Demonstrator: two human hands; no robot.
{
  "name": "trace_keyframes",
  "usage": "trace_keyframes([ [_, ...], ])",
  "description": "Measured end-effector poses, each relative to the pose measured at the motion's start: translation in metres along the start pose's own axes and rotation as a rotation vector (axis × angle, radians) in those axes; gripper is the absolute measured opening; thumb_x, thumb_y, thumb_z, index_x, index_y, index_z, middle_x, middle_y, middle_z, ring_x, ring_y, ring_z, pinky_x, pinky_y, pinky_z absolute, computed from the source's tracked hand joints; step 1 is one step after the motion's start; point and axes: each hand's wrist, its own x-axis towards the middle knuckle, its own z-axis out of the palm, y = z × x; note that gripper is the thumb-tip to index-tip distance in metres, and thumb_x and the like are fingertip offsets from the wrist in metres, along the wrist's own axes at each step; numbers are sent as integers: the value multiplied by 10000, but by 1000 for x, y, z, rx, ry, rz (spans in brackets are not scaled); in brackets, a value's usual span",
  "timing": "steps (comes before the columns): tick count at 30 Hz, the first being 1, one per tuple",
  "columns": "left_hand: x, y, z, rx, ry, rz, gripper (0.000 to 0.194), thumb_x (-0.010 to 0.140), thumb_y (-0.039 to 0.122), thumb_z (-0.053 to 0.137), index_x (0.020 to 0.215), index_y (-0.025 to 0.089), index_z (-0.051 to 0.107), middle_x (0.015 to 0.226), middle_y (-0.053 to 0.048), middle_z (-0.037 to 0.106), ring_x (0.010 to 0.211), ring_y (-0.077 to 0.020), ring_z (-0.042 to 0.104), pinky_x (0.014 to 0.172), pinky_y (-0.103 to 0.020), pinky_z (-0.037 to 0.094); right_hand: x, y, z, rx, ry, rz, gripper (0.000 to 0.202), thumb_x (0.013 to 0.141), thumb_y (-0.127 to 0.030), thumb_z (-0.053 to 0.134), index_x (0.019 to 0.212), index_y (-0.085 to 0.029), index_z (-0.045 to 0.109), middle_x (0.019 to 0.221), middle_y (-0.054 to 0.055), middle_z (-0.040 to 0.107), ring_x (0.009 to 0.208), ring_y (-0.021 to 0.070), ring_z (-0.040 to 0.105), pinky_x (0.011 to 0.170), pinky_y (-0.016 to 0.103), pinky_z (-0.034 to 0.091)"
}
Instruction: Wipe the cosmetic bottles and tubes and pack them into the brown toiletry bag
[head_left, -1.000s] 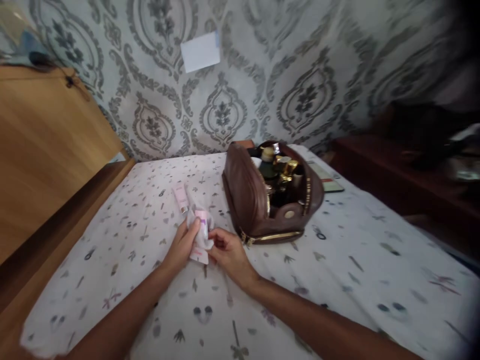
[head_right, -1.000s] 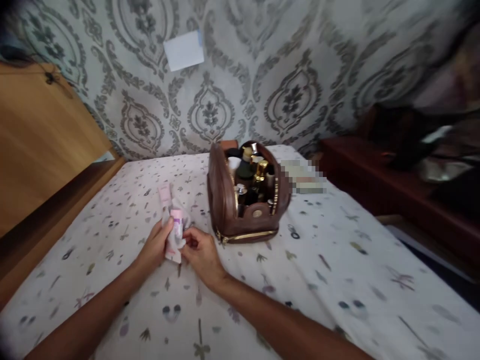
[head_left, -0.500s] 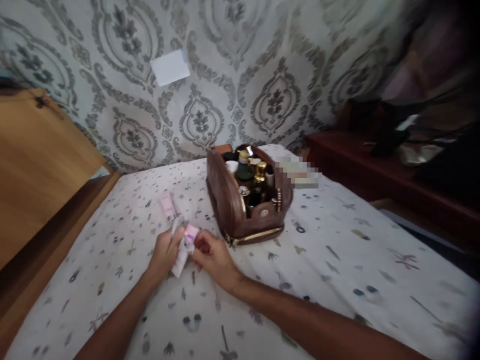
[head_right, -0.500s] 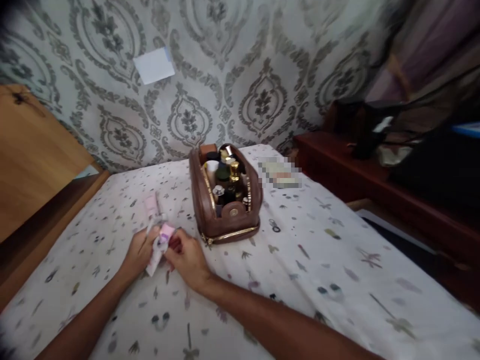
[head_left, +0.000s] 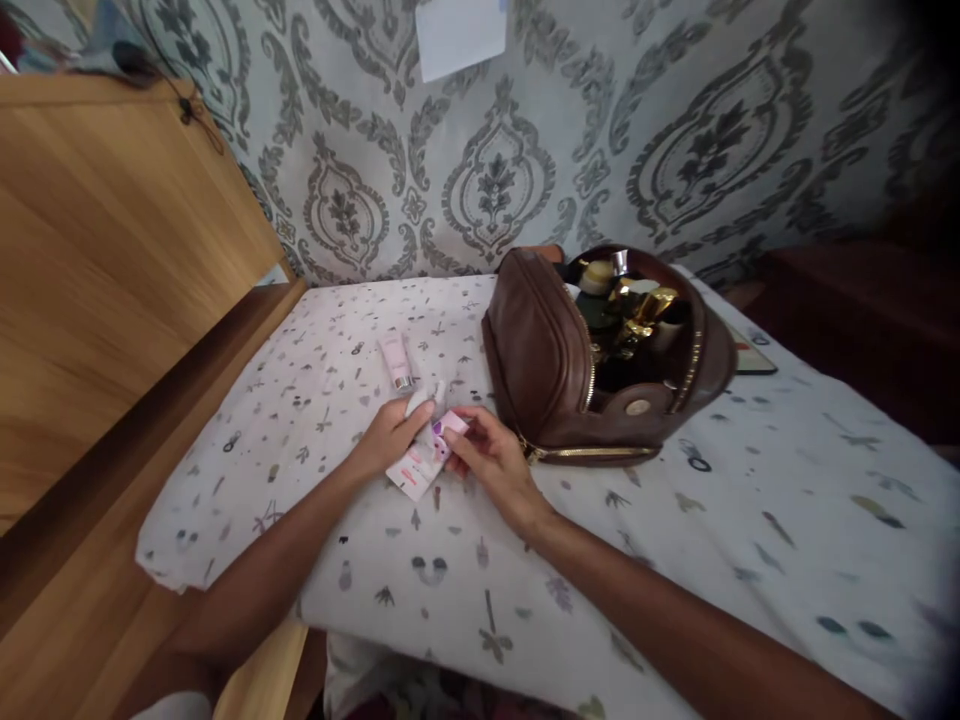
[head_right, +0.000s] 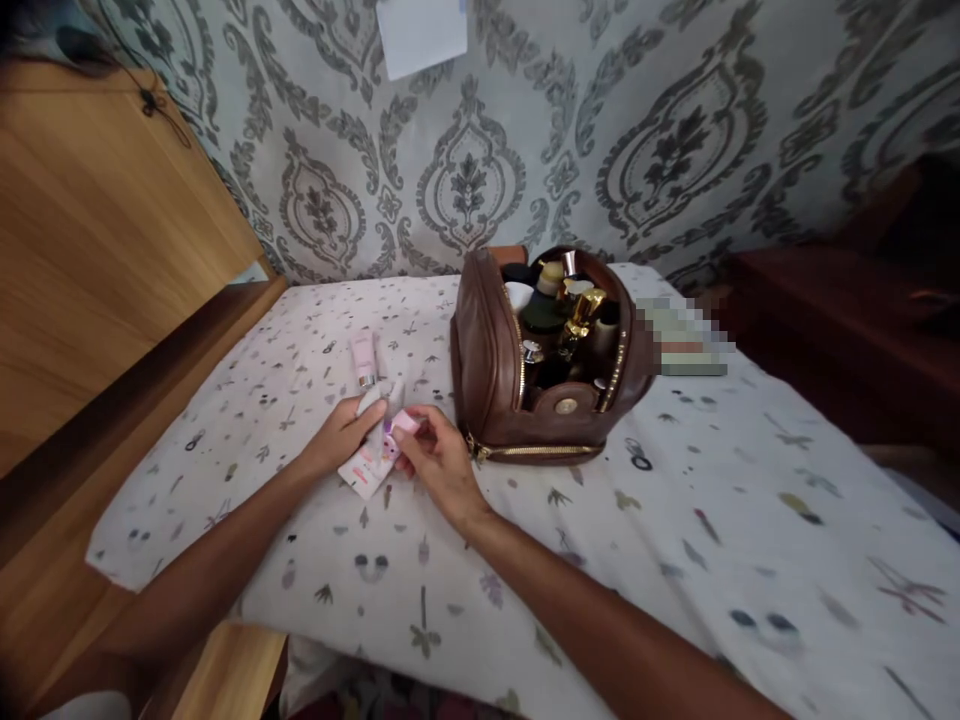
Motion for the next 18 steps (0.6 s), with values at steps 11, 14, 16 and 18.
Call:
trace_keyframes([
  [11, 2, 3, -22, -59, -67, -109, 514, 794, 679, 634, 652, 188, 581, 553, 19, 528, 508, -127, 468, 477, -233, 366, -5, -4, 4, 140, 163, -50, 478, 732, -494, 795, 935, -253, 435, 891, -31, 600, 581, 115, 600, 527, 263, 493],
  [14, 1, 8, -18, -15, -43, -51, 484, 791, 632, 650, 619, 194, 539, 538, 35, 472, 507, -113, 421, 470, -227, 338, -4, -3, 3, 128, 121, -36, 456, 738, -487, 782, 926, -256, 437, 873, -33, 599, 573, 123, 604, 519, 266, 486],
  [16, 1, 10, -16, -8, -4, -17, 476, 793, 615, 640, 606, 197, 507, 534, 41, 444, 516, -108, 398, 477, -225, 328, -4, -3, 2, 98, 58, -17, 421, 749, -489, 765, 931, -249, 472, 825, -36, 597, 576, 128, 596, 513, 259, 468],
  [18, 2, 11, -15, -9, 50, 3, 468, 784, 603, 641, 605, 201, 482, 534, 49, 426, 518, -103, 380, 484, -224, 328, -4, -3, 1, 44, -31, 6, 377, 767, -482, 745, 948, -233, 529, 748, -39, 589, 584, 132, 573, 523, 252, 448],
])
